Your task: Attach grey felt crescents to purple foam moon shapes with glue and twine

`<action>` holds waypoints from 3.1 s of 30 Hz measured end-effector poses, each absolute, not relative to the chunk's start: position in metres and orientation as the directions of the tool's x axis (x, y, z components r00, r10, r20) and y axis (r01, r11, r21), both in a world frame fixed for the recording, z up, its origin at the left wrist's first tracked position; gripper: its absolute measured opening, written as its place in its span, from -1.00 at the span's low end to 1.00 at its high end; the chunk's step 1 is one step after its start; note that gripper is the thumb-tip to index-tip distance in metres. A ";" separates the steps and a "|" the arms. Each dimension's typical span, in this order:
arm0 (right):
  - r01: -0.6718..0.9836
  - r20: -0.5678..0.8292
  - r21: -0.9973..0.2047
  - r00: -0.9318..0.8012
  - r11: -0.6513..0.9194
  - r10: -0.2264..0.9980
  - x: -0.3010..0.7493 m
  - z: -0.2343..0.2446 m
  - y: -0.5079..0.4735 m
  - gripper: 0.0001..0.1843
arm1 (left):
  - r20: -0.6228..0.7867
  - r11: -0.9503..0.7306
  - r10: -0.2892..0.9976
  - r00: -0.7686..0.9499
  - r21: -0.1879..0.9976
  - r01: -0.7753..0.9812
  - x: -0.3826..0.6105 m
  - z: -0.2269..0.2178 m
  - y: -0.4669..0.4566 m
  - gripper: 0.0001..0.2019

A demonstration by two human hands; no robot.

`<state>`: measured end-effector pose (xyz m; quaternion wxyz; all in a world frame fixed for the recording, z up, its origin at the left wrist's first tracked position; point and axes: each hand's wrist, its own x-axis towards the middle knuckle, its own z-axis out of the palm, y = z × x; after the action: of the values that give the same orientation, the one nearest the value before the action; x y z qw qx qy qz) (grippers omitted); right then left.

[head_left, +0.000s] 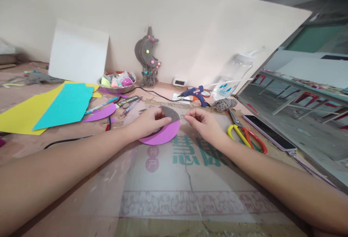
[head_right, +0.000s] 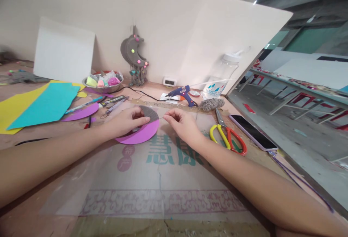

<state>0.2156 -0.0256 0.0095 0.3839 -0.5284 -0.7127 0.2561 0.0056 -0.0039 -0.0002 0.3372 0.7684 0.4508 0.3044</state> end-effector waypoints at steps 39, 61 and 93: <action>0.389 0.255 -0.871 -0.162 0.299 0.953 0.218 0.006 -0.024 -0.77 | 0.057 -0.220 0.814 0.578 0.952 0.215 0.003 -0.005 -0.003 -0.69; 0.595 0.221 -0.731 -0.258 0.335 0.941 0.209 0.006 -0.039 -0.65 | 0.179 -0.371 0.833 0.524 0.883 0.288 0.007 -0.003 -0.003 -0.74; 0.502 0.178 -0.802 -0.319 0.325 0.931 0.211 -0.002 -0.033 -0.74 | 0.132 -0.269 0.899 0.417 0.919 0.288 0.006 0.001 -0.010 -0.68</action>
<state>0.2110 -0.0331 -0.0017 0.3299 -0.4815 -0.7440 0.3253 0.0064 -0.0105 0.0005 0.4407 0.7171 0.4140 0.3466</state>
